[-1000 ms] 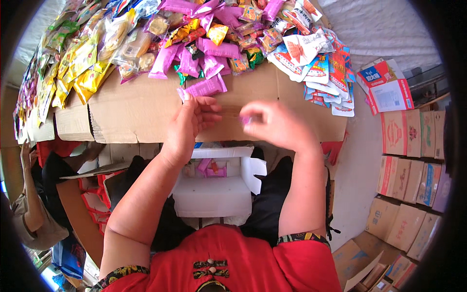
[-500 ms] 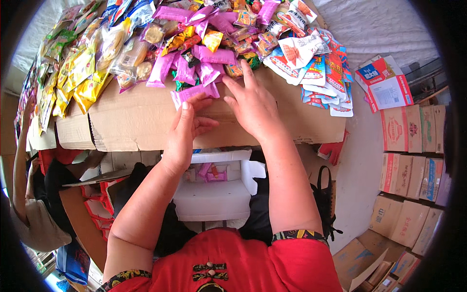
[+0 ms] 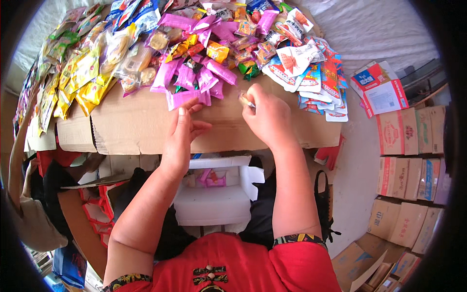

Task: The person folds a red paper gift bag and then places several small packets of snacks into a white cardboard box.

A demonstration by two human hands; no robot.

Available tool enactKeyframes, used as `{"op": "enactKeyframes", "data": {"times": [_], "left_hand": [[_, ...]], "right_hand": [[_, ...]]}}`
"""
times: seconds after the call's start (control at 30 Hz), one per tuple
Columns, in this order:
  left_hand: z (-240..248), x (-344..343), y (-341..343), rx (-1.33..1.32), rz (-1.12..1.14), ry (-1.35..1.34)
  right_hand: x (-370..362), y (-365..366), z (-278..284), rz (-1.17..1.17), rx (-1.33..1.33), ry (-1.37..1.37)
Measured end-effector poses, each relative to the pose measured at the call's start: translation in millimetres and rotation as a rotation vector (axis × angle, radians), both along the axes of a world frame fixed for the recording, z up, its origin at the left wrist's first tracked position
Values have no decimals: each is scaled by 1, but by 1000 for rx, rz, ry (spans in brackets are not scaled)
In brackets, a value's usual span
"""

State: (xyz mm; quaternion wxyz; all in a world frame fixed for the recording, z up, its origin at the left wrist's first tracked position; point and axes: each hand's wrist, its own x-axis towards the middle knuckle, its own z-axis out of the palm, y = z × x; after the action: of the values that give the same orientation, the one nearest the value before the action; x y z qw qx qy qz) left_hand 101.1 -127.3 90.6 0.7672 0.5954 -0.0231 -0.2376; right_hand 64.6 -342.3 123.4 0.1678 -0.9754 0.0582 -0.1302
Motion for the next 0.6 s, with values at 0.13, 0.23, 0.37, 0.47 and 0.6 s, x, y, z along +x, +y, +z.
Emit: {"op": "enactKeyframes", "data": {"times": [0.13,0.23,0.37,0.47,0.6], "left_hand": [[-3,0,0,-24,15,-2],[-2,0,-3,-26,-4,-3],[-1,-3,-5,7,-24,8],[-5,-3,-5,6,-14,20],[-6,-1,-7,-17,-29,14]], "right_hand": [[-16,-21,12,189,618,232],[-16,-32,23,149,755,98],[-11,-41,15,-169,-70,-213],[-8,-43,2,-206,-310,-60],[-6,-47,-4,-247,-369,-80]]}}
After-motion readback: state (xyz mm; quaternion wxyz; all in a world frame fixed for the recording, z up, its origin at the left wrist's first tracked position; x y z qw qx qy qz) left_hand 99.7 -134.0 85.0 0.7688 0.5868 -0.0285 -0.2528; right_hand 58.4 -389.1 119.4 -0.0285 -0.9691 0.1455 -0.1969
